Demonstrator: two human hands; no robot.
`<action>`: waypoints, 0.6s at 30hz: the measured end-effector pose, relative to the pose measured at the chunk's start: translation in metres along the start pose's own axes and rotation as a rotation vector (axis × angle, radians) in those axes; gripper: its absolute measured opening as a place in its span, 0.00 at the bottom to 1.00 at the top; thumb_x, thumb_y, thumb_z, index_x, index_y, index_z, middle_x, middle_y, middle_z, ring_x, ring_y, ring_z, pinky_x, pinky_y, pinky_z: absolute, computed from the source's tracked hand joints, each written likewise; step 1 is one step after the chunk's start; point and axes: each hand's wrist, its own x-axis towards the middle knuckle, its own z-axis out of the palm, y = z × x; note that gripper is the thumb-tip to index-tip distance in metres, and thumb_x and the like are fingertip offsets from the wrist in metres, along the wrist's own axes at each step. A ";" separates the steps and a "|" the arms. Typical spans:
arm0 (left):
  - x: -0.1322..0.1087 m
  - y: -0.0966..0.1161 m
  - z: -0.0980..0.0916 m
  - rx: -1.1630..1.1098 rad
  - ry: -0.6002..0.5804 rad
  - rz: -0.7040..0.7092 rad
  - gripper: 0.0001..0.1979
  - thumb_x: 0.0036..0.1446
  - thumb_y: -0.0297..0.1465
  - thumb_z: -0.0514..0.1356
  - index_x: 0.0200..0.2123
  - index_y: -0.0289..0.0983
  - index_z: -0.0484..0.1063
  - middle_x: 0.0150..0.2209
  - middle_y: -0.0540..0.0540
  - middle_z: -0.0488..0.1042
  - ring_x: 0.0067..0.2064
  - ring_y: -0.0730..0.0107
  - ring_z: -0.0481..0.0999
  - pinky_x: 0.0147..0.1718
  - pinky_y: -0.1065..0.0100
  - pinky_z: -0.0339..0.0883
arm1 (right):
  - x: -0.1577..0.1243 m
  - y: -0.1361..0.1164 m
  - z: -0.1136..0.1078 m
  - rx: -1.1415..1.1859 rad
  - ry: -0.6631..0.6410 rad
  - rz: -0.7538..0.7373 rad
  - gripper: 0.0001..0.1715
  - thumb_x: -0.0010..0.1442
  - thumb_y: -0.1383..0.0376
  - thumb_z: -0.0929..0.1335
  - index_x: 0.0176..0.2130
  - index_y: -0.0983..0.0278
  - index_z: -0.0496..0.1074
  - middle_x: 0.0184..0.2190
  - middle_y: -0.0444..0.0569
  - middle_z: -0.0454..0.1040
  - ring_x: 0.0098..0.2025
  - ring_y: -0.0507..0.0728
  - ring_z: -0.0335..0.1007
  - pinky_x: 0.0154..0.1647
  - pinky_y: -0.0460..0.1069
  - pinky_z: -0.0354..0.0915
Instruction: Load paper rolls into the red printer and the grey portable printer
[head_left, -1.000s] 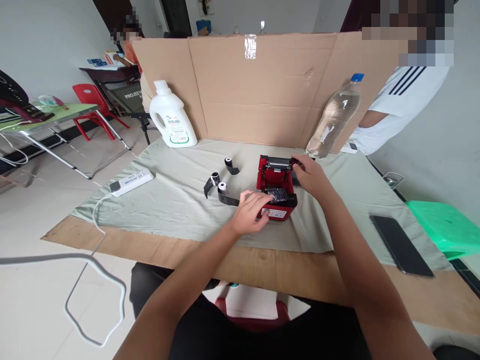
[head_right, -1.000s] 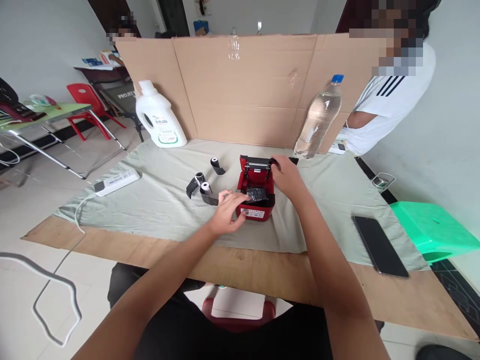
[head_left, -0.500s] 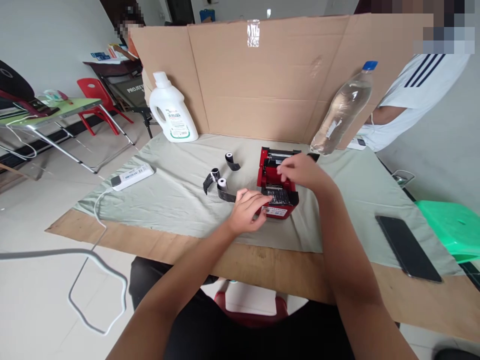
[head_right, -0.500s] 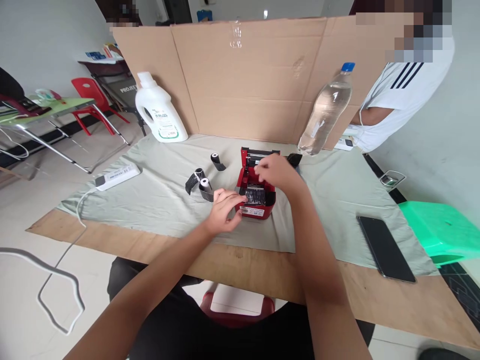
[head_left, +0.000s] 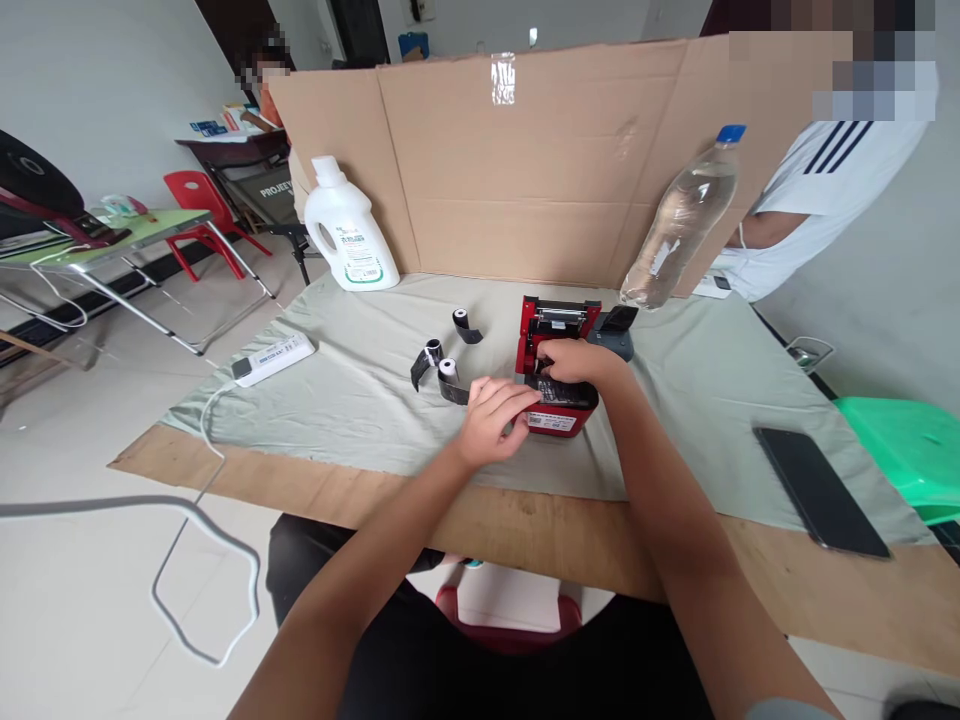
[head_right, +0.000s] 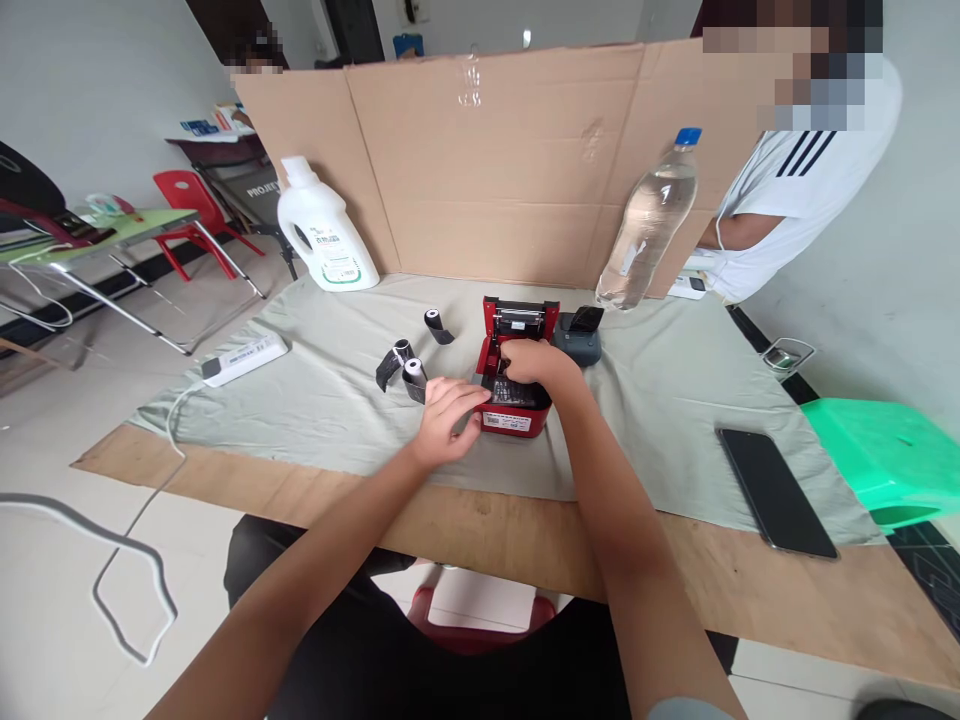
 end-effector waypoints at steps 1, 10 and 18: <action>0.000 -0.002 0.000 0.016 0.026 -0.024 0.17 0.62 0.24 0.56 0.53 0.41 0.74 0.45 0.45 0.82 0.46 0.62 0.78 0.49 0.58 0.62 | -0.006 0.000 -0.003 0.033 0.024 -0.011 0.09 0.58 0.71 0.68 0.40 0.63 0.75 0.42 0.53 0.80 0.41 0.60 0.74 0.40 0.50 0.62; -0.002 -0.021 0.000 -0.013 0.197 -0.291 0.16 0.69 0.31 0.55 0.57 0.40 0.74 0.46 0.42 0.76 0.49 0.62 0.76 0.51 0.58 0.71 | -0.026 0.012 -0.011 0.285 0.126 -0.053 0.16 0.55 0.77 0.66 0.41 0.64 0.77 0.46 0.53 0.82 0.45 0.61 0.76 0.40 0.49 0.64; -0.003 -0.020 0.000 -0.008 0.159 -0.310 0.15 0.69 0.32 0.55 0.54 0.41 0.76 0.43 0.43 0.78 0.46 0.62 0.77 0.49 0.58 0.71 | 0.009 0.020 0.004 0.140 0.046 -0.076 0.11 0.52 0.71 0.70 0.35 0.62 0.81 0.33 0.51 0.81 0.35 0.60 0.75 0.36 0.50 0.63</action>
